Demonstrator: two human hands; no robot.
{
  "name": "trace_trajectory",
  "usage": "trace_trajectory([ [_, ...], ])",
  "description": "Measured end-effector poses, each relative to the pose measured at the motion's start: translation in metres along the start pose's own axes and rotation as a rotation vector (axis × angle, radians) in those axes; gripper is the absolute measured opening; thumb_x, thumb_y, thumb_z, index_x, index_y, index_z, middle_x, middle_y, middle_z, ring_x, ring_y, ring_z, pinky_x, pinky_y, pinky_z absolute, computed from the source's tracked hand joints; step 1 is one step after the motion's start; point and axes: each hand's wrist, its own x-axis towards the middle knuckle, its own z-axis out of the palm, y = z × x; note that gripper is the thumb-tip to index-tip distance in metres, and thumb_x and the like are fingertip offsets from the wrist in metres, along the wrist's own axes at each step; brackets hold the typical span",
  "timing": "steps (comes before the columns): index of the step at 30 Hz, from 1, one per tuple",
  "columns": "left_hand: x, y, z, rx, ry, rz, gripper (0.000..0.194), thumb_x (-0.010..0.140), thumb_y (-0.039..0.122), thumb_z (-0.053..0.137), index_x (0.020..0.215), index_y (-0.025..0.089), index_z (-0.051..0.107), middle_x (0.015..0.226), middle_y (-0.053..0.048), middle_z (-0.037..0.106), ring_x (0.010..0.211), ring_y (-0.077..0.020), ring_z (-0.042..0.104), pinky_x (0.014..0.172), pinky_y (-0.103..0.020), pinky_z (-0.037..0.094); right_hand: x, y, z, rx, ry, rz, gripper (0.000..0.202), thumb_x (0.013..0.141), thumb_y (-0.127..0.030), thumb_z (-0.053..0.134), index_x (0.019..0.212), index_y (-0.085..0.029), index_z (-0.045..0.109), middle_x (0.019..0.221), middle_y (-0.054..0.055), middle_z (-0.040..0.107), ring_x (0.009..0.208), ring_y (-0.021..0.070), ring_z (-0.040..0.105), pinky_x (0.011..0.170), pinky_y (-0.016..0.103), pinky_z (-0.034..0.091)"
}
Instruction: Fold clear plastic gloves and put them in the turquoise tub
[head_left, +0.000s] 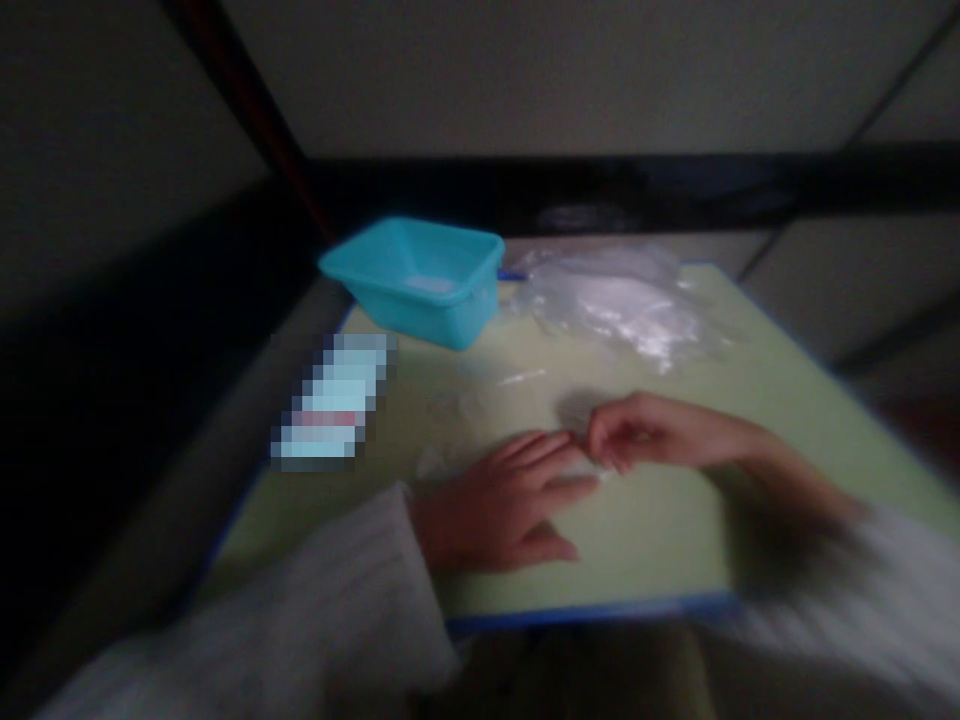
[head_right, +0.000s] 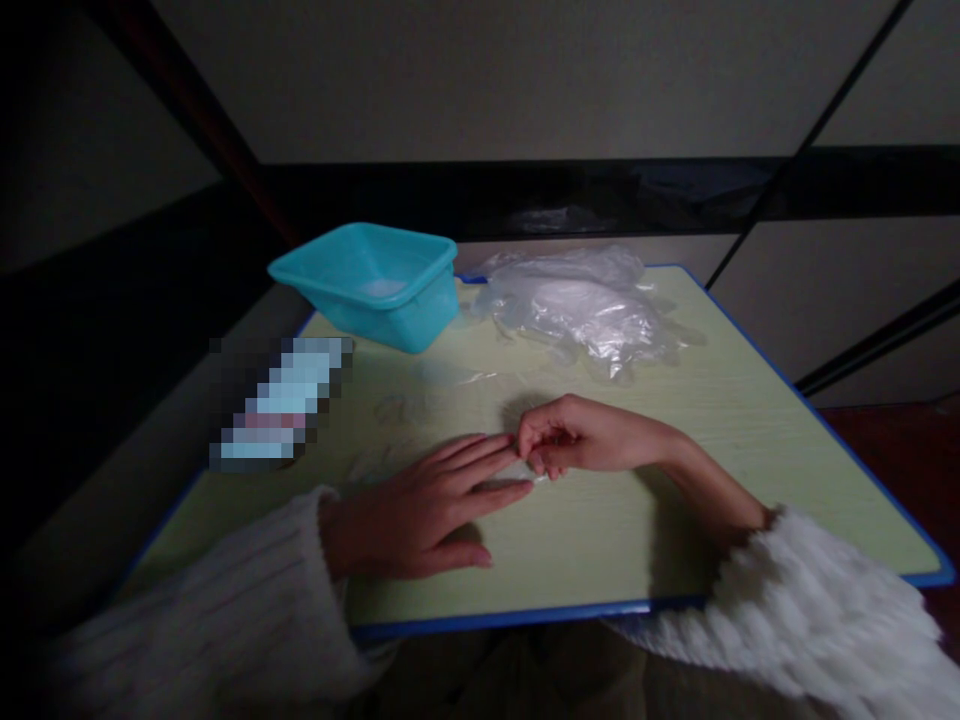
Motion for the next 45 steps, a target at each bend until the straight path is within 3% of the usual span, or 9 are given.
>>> trace_trajectory([
  [13, 0.001, 0.001, -0.002, -0.028, -0.009, -0.003, 0.061, 0.087, 0.056, 0.044, 0.133, 0.015, 0.048, 0.141, -0.017, 0.041, 0.135, -0.0317, 0.031, 0.11, -0.048, 0.025, 0.002, 0.01, 0.003, 0.153, -0.087, 0.083, 0.007, 0.085, -0.021, 0.058, 0.084, -0.014, 0.057, 0.072, 0.0, 0.059, 0.066, 0.0106, 0.058, 0.062, 0.024, 0.047],
  [22, -0.002, -0.001, -0.003, -0.074, -0.046, -0.036, 0.06, 0.086, 0.054, 0.05, 0.134, 0.018, 0.047, 0.15, -0.014, 0.028, 0.14, -0.0311, 0.021, 0.113, -0.049, 0.02, -0.018, 0.017, -0.032, 0.158, -0.19, 0.295, 0.025, 0.086, -0.036, 0.058, 0.081, -0.012, 0.06, 0.074, 0.003, 0.065, 0.07, 0.012, 0.062, 0.066, 0.026, 0.048],
  [33, -0.001, -0.003, -0.006, -0.069, -0.082, -0.035, 0.059, 0.087, 0.052, 0.05, 0.135, 0.019, 0.046, 0.151, -0.014, 0.028, 0.141, -0.03, 0.019, 0.113, -0.048, 0.02, -0.049, 0.024, -0.06, 0.156, -0.102, 0.414, 0.03, 0.079, -0.044, 0.065, 0.081, -0.015, 0.064, 0.076, 0.003, 0.068, 0.071, 0.0148, 0.065, 0.065, 0.028, 0.05],
  [38, -0.002, -0.001, -0.01, -0.014, 0.002, 0.0, 0.061, 0.086, 0.055, 0.05, 0.132, 0.015, 0.048, 0.148, -0.017, 0.032, 0.14, -0.031, 0.022, 0.112, -0.049, 0.023, -0.049, 0.021, -0.061, 0.011, -0.025, 0.314, 0.026, 0.084, -0.039, 0.06, 0.078, -0.015, 0.063, 0.069, 0.001, 0.064, 0.062, 0.0112, 0.059, 0.058, 0.025, 0.046],
  [40, -0.003, -0.002, -0.012, 0.032, 0.076, -0.014, 0.055, 0.089, 0.048, 0.048, 0.13, 0.012, 0.049, 0.145, -0.018, 0.037, 0.137, -0.0294, 0.029, 0.111, -0.048, 0.027, -0.045, 0.017, -0.058, -0.032, 0.024, 0.228, 0.025, 0.085, -0.038, 0.059, 0.078, -0.014, 0.062, 0.068, 0.0, 0.063, 0.06, 0.0098, 0.057, 0.056, 0.023, 0.044],
  [45, -0.006, -0.01, -0.016, 0.095, 0.378, -0.282, 0.033, 0.093, 0.025, 0.041, 0.12, 0.012, 0.055, 0.131, -0.013, 0.054, 0.124, -0.0213, 0.049, 0.105, -0.039, 0.041, -0.025, 0.007, -0.039, -0.001, 0.143, 0.038, 0.019, 0.086, -0.033, 0.059, 0.083, -0.014, 0.06, 0.074, 0.002, 0.065, 0.062, 0.0093, 0.059, 0.057, 0.023, 0.046],
])
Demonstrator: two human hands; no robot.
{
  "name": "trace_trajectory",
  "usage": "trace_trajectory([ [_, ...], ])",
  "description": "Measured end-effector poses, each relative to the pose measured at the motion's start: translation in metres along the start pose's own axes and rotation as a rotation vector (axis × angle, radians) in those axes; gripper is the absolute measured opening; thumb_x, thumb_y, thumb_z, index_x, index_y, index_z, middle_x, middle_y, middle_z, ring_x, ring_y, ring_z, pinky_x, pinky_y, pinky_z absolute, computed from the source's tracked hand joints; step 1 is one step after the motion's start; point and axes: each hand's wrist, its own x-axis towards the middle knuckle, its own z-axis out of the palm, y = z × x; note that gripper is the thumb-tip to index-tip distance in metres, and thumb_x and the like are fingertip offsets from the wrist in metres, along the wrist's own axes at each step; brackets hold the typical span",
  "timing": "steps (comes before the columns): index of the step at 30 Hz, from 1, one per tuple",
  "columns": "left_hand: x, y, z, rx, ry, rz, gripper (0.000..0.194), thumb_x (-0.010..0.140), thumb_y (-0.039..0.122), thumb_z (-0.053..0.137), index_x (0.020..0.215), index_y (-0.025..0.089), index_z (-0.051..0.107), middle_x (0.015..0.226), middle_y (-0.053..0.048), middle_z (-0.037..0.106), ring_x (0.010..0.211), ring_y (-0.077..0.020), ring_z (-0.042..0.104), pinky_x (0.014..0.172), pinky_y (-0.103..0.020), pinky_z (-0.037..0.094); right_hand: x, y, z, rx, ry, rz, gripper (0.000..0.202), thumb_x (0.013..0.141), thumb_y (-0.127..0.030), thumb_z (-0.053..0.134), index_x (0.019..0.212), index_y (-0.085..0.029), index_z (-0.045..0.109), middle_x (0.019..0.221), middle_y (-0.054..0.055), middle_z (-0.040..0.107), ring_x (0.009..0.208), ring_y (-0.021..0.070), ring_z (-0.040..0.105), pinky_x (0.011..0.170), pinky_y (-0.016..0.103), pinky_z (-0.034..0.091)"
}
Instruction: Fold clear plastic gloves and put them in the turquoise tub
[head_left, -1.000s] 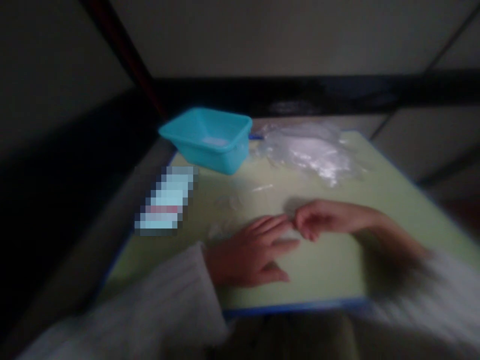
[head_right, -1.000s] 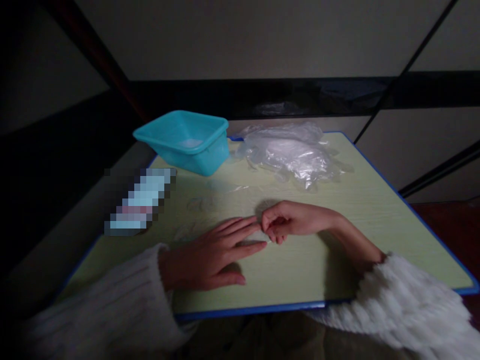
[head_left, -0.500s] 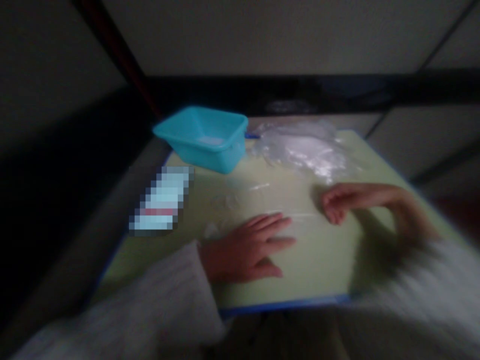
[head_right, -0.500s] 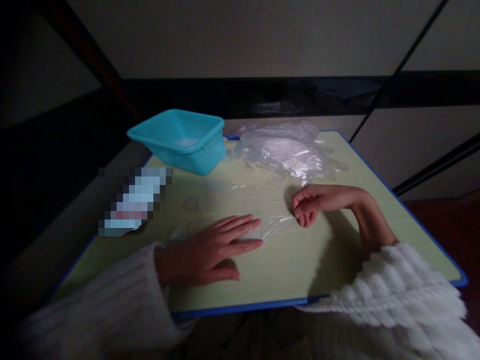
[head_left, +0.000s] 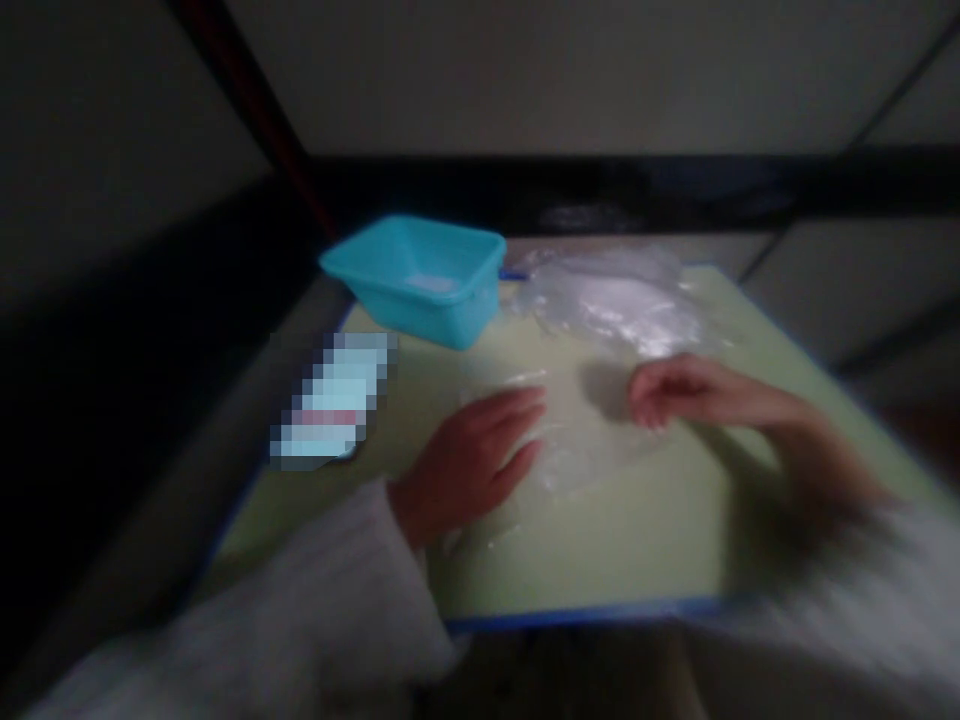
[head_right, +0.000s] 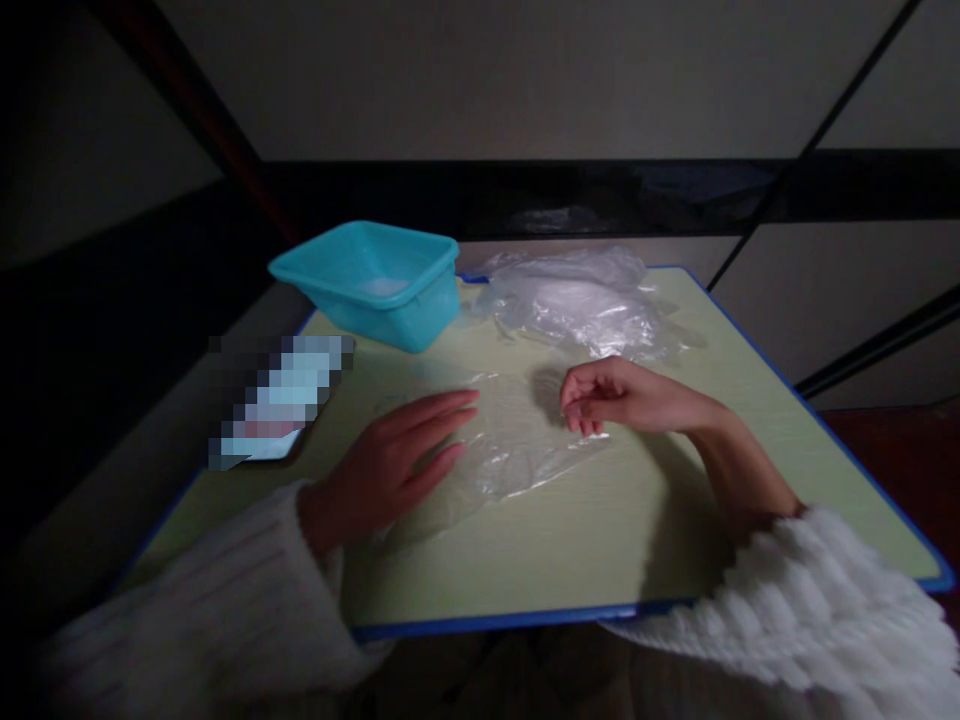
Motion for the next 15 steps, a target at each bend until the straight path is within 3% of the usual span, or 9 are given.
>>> trace_trajectory([
  [2, 0.0, 0.0, 0.002, -0.023, 0.042, -0.087, 0.033, 0.093, 0.023, 0.041, 0.121, 0.012, 0.054, 0.13, -0.013, 0.056, 0.122, -0.0203, 0.051, 0.104, -0.038, 0.043, 0.007, -0.003, 0.011, 0.065, -0.012, -0.019, 0.018, 0.087, -0.031, 0.059, 0.086, -0.013, 0.06, 0.077, 0.003, 0.066, 0.066, 0.01, 0.061, 0.06, 0.023, 0.048],
  [4, -0.001, 0.005, 0.006, -0.059, -0.009, -0.1, 0.036, 0.092, 0.024, 0.041, 0.125, 0.011, 0.051, 0.131, -0.013, 0.054, 0.124, -0.0203, 0.049, 0.105, -0.038, 0.042, 0.013, -0.004, 0.021, 0.129, -0.066, -0.01, 0.017, 0.086, -0.029, 0.06, 0.088, -0.013, 0.06, 0.078, 0.003, 0.067, 0.069, 0.0104, 0.063, 0.063, 0.024, 0.05],
  [10, -0.003, 0.023, 0.011, -0.137, -0.325, 0.082, 0.06, 0.089, 0.034, 0.05, 0.139, 0.007, 0.032, 0.147, -0.019, 0.033, 0.14, -0.0243, 0.024, 0.114, -0.04, 0.027, 0.022, -0.001, 0.035, 0.236, -0.16, -0.014, 0.015, 0.086, -0.026, 0.061, 0.09, -0.012, 0.062, 0.083, 0.004, 0.068, 0.075, 0.0107, 0.064, 0.07, 0.026, 0.052],
  [15, -0.004, 0.02, 0.011, -0.157, -0.425, 0.13, 0.072, 0.087, 0.045, 0.053, 0.144, 0.012, 0.025, 0.152, -0.017, 0.024, 0.142, -0.0265, 0.014, 0.116, -0.044, 0.021, 0.023, 0.006, 0.035, 0.272, -0.226, 0.047, 0.017, 0.083, -0.029, 0.065, 0.087, -0.013, 0.061, 0.081, 0.002, 0.067, 0.072, 0.0106, 0.063, 0.069, 0.026, 0.052],
])
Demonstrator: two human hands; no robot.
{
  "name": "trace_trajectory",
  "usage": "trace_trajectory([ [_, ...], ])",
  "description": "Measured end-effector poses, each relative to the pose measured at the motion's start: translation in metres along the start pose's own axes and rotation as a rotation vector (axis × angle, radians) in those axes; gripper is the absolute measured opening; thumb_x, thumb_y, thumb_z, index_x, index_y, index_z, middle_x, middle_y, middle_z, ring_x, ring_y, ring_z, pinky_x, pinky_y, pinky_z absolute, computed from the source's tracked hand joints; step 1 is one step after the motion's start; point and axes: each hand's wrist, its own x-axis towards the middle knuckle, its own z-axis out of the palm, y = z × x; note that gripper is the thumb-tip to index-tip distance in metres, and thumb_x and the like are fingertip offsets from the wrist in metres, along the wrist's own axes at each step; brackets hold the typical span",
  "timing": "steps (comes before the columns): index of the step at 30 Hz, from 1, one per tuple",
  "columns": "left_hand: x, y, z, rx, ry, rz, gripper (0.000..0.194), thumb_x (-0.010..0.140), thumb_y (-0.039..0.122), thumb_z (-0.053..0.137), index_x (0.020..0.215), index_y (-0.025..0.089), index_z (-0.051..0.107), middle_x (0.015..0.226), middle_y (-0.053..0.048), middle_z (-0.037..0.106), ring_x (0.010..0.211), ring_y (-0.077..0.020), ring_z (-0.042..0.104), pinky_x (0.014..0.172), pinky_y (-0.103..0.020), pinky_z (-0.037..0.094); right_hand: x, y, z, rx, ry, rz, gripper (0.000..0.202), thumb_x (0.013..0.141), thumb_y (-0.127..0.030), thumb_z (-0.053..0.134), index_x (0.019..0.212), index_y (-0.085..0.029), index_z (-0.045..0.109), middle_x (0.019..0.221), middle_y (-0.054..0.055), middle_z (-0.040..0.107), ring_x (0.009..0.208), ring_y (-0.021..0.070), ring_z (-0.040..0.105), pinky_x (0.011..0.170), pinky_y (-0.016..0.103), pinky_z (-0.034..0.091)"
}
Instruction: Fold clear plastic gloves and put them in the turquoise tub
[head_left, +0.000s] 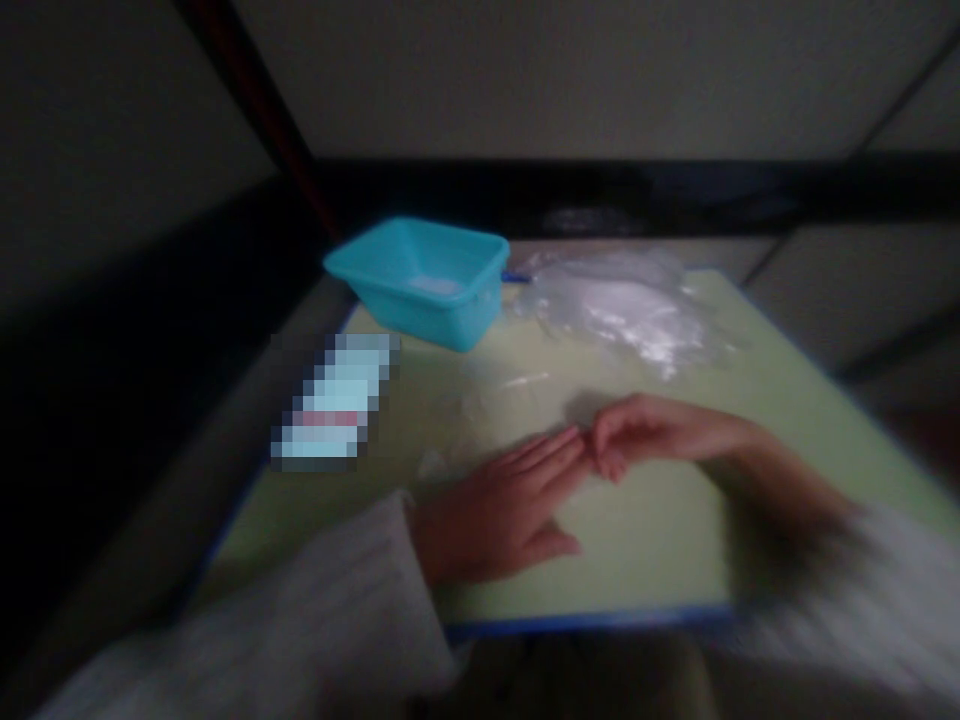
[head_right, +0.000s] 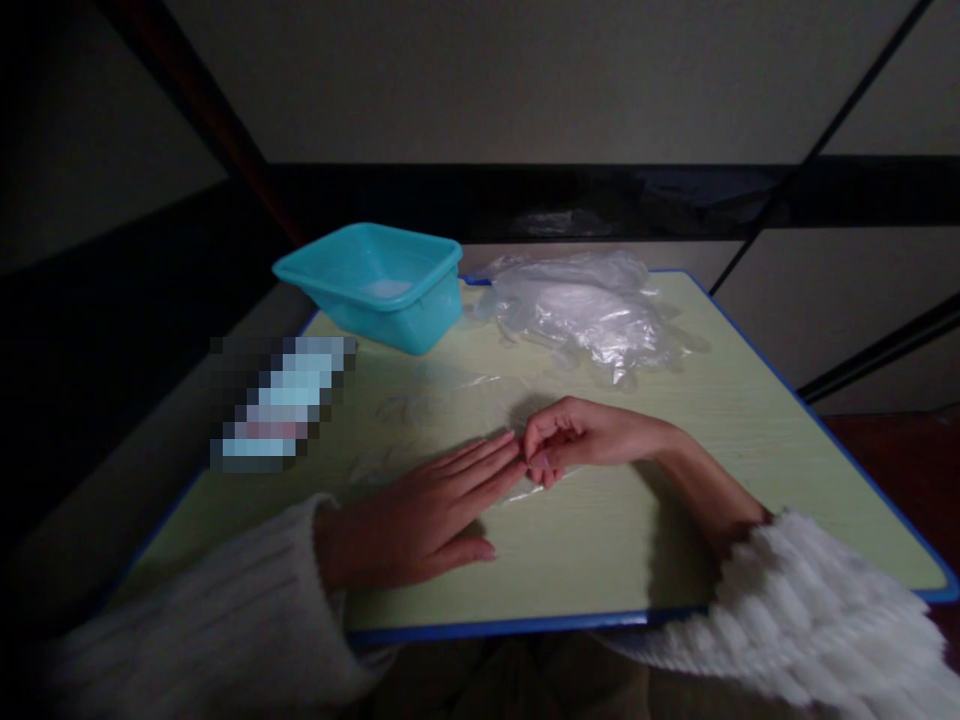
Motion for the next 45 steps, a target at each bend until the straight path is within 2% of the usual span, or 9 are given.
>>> trace_trajectory([
  [7, -0.001, -0.006, 0.006, 0.062, -0.058, 0.028, 0.07, 0.086, 0.051, 0.052, 0.143, 0.017, 0.03, 0.153, -0.016, 0.021, 0.142, -0.0303, 0.012, 0.115, -0.048, 0.017, -0.003, 0.007, -0.006, 0.089, -0.062, 0.114, 0.019, 0.083, -0.029, 0.066, 0.087, -0.012, 0.062, 0.079, 0.002, 0.066, 0.071, 0.0092, 0.063, 0.068, 0.023, 0.051],
  [16, -0.002, -0.006, 0.005, 0.107, -0.054, 0.05, 0.066, 0.088, 0.053, 0.047, 0.142, 0.018, 0.033, 0.153, -0.016, 0.017, 0.142, -0.0302, 0.014, 0.114, -0.049, 0.017, -0.026, 0.004, -0.032, 0.024, -0.12, 0.26, 0.024, 0.084, -0.037, 0.063, 0.086, -0.012, 0.064, 0.083, 0.004, 0.07, 0.075, 0.0117, 0.066, 0.071, 0.026, 0.053],
  [27, -0.002, -0.007, 0.005, 0.114, -0.074, 0.048, 0.066, 0.089, 0.053, 0.045, 0.142, 0.017, 0.033, 0.153, -0.017, 0.016, 0.142, -0.0306, 0.012, 0.114, -0.048, 0.016, -0.048, 0.005, -0.046, -0.01, -0.044, 0.362, 0.029, 0.082, -0.044, 0.062, 0.082, -0.015, 0.066, 0.079, 0.005, 0.072, 0.074, 0.0157, 0.068, 0.068, 0.028, 0.053],
  [32, -0.002, -0.006, 0.005, 0.12, -0.09, 0.041, 0.066, 0.089, 0.053, 0.044, 0.143, 0.017, 0.032, 0.154, -0.017, 0.015, 0.143, -0.0301, 0.01, 0.114, -0.048, 0.015, -0.042, 0.0, -0.041, -0.054, 0.001, 0.246, 0.028, 0.082, -0.041, 0.064, 0.081, -0.013, 0.065, 0.079, 0.004, 0.07, 0.071, 0.0125, 0.066, 0.068, 0.026, 0.052],
  [37, -0.002, -0.007, 0.006, 0.124, -0.068, 0.055, 0.066, 0.089, 0.054, 0.043, 0.143, 0.016, 0.032, 0.153, -0.018, 0.016, 0.142, -0.0306, 0.011, 0.115, -0.048, 0.014, -0.022, -0.01, -0.017, -0.071, 0.12, 0.065, 0.024, 0.085, -0.035, 0.061, 0.081, -0.012, 0.061, 0.079, 0.004, 0.069, 0.068, 0.0099, 0.063, 0.064, 0.023, 0.05],
  [41, -0.002, -0.007, 0.007, 0.124, -0.049, 0.065, 0.065, 0.089, 0.054, 0.044, 0.142, 0.019, 0.033, 0.152, -0.017, 0.021, 0.142, -0.0309, 0.013, 0.114, -0.048, 0.016, -0.011, -0.01, -0.002, -0.071, 0.106, 0.037, 0.019, 0.086, -0.032, 0.06, 0.087, -0.013, 0.062, 0.086, 0.005, 0.069, 0.075, 0.0113, 0.064, 0.07, 0.026, 0.05],
  [45, -0.001, -0.006, 0.006, 0.127, -0.048, 0.052, 0.065, 0.088, 0.054, 0.046, 0.143, 0.022, 0.032, 0.151, -0.014, 0.026, 0.141, -0.0301, 0.02, 0.114, -0.047, 0.018, -0.002, -0.004, 0.005, -0.037, 0.024, 0.007, 0.017, 0.085, -0.029, 0.062, 0.09, -0.013, 0.063, 0.087, 0.004, 0.068, 0.08, 0.012, 0.064, 0.074, 0.027, 0.05],
])
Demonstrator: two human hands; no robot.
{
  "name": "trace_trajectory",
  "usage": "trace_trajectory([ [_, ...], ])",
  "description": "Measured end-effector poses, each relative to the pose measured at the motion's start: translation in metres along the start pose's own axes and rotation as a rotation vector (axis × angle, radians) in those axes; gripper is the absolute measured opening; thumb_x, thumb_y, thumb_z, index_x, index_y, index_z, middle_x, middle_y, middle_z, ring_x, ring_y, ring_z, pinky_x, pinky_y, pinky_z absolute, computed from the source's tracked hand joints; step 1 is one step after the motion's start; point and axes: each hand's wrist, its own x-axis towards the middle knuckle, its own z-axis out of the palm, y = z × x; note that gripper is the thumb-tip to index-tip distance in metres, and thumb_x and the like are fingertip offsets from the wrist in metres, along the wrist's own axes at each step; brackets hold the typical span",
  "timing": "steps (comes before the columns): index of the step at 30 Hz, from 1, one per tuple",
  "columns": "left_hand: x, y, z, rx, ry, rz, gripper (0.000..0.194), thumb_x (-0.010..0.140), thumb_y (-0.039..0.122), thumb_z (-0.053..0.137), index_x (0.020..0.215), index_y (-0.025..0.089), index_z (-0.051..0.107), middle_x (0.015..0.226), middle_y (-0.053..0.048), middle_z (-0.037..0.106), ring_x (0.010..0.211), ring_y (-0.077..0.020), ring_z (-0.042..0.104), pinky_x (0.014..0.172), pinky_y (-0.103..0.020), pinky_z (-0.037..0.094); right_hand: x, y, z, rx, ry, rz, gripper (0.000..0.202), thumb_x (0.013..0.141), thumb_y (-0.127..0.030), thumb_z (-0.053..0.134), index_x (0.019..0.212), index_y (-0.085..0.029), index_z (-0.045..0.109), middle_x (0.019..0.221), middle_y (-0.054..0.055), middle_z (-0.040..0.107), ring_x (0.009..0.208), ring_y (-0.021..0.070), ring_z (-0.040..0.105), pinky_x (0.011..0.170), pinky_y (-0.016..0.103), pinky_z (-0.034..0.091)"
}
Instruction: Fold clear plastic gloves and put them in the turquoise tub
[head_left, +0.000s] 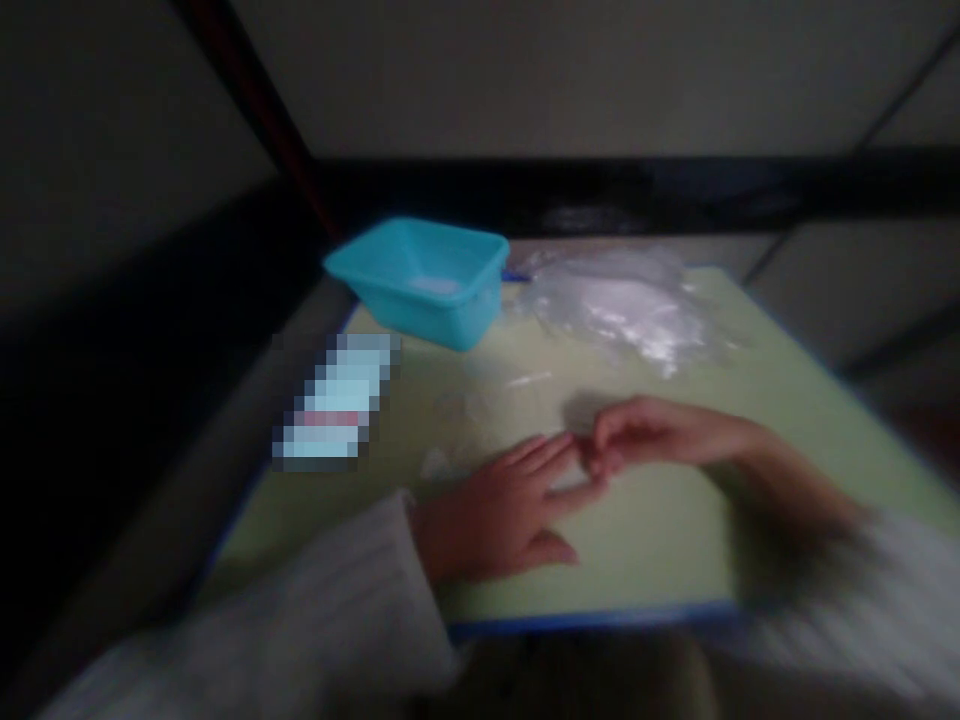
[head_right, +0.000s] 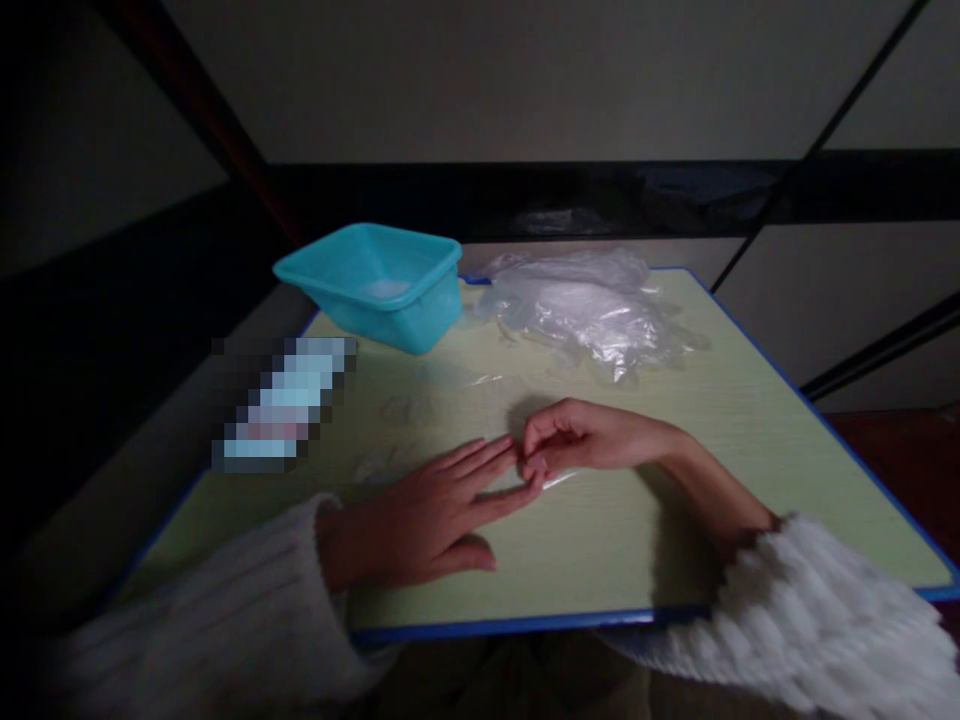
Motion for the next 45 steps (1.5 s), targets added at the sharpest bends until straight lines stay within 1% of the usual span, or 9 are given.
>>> trace_trajectory([
  [5, 0.0, 0.001, -0.001, -0.005, -0.001, 0.009, 0.065, 0.087, 0.052, 0.05, 0.142, 0.022, 0.034, 0.152, -0.015, 0.023, 0.141, -0.0311, 0.016, 0.114, -0.048, 0.017, 0.001, 0.009, -0.009, 0.08, -0.038, 0.1, 0.018, 0.084, -0.031, 0.063, 0.085, -0.013, 0.063, 0.08, 0.003, 0.069, 0.074, 0.0111, 0.066, 0.07, 0.024, 0.052],
  [11, -0.001, 0.001, -0.003, 0.01, -0.047, -0.013, 0.064, 0.088, 0.051, 0.048, 0.142, 0.02, 0.034, 0.154, -0.017, 0.015, 0.142, -0.0317, 0.012, 0.114, -0.048, 0.015, -0.017, 0.01, -0.033, 0.079, -0.076, 0.291, 0.031, 0.08, -0.045, 0.065, 0.08, -0.014, 0.066, 0.082, 0.005, 0.072, 0.074, 0.0137, 0.068, 0.072, 0.027, 0.054],
  [23, -0.001, 0.001, -0.002, 0.036, -0.046, -0.007, 0.064, 0.089, 0.052, 0.045, 0.143, 0.02, 0.032, 0.154, -0.017, 0.013, 0.143, -0.0298, 0.01, 0.115, -0.047, 0.015, -0.042, 0.008, -0.05, 0.026, 0.033, 0.404, 0.041, 0.075, -0.057, 0.064, 0.074, -0.016, 0.069, 0.073, 0.005, 0.072, 0.068, 0.0157, 0.068, 0.064, 0.027, 0.054],
  [29, -0.001, 0.001, -0.003, 0.068, -0.026, 0.016, 0.064, 0.088, 0.053, 0.045, 0.142, 0.02, 0.033, 0.154, -0.017, 0.015, 0.142, -0.0306, 0.011, 0.114, -0.047, 0.017, -0.044, 0.003, -0.05, -0.126, 0.029, 0.31, 0.041, 0.079, -0.055, 0.06, 0.072, -0.015, 0.068, 0.066, 0.004, 0.069, 0.065, 0.0154, 0.067, 0.061, 0.027, 0.052],
  [33, 0.0, 0.003, -0.007, 0.132, 0.071, 0.02, 0.067, 0.087, 0.055, 0.046, 0.142, 0.019, 0.033, 0.153, -0.016, 0.02, 0.141, -0.0318, 0.016, 0.113, -0.051, 0.019, -0.039, 0.001, -0.051, -0.257, 0.221, 0.116, 0.035, 0.081, -0.049, 0.061, 0.075, -0.015, 0.067, 0.071, 0.004, 0.069, 0.065, 0.0136, 0.064, 0.063, 0.027, 0.051],
  [36, 0.0, 0.002, -0.012, 0.193, 0.242, -0.115, 0.059, 0.091, 0.046, 0.044, 0.138, 0.011, 0.038, 0.144, -0.019, 0.039, 0.136, -0.03, 0.033, 0.111, -0.05, 0.024, -0.034, 0.003, -0.051, -0.32, 0.393, -0.002, 0.034, 0.081, -0.049, 0.061, 0.077, -0.016, 0.066, 0.077, 0.005, 0.07, 0.07, 0.0146, 0.064, 0.066, 0.028, 0.05],
  [39, 0.0, -0.004, -0.016, 0.228, 0.401, -0.31, 0.042, 0.095, 0.033, 0.034, 0.124, 0.007, 0.051, 0.121, -0.017, 0.061, 0.116, -0.0244, 0.055, 0.109, -0.048, 0.03, -0.029, 0.006, -0.048, -0.393, 0.496, -0.04, 0.034, 0.084, -0.049, 0.057, 0.081, -0.016, 0.067, 0.081, 0.006, 0.071, 0.073, 0.0156, 0.064, 0.066, 0.029, 0.05],
  [42, 0.0, -0.009, -0.018, 0.246, 0.437, -0.401, 0.037, 0.095, 0.029, 0.032, 0.113, 0.009, 0.057, 0.112, -0.014, 0.066, 0.106, -0.0217, 0.061, 0.11, -0.048, 0.028, -0.025, 0.006, -0.04, -0.528, 0.494, -0.069, 0.033, 0.087, -0.047, 0.054, 0.089, -0.017, 0.069, 0.087, 0.005, 0.071, 0.081, 0.0179, 0.064, 0.072, 0.031, 0.049],
  [45, 0.0, -0.013, -0.018, 0.25, 0.412, -0.436, 0.034, 0.094, 0.028, 0.033, 0.112, 0.011, 0.056, 0.11, -0.012, 0.067, 0.105, -0.0206, 0.061, 0.112, -0.048, 0.024, -0.021, 0.006, -0.031, -0.597, 0.393, -0.127, 0.031, 0.088, -0.045, 0.053, 0.092, -0.018, 0.07, 0.098, 0.007, 0.07, 0.098, 0.0222, 0.062, 0.085, 0.035, 0.047],
])
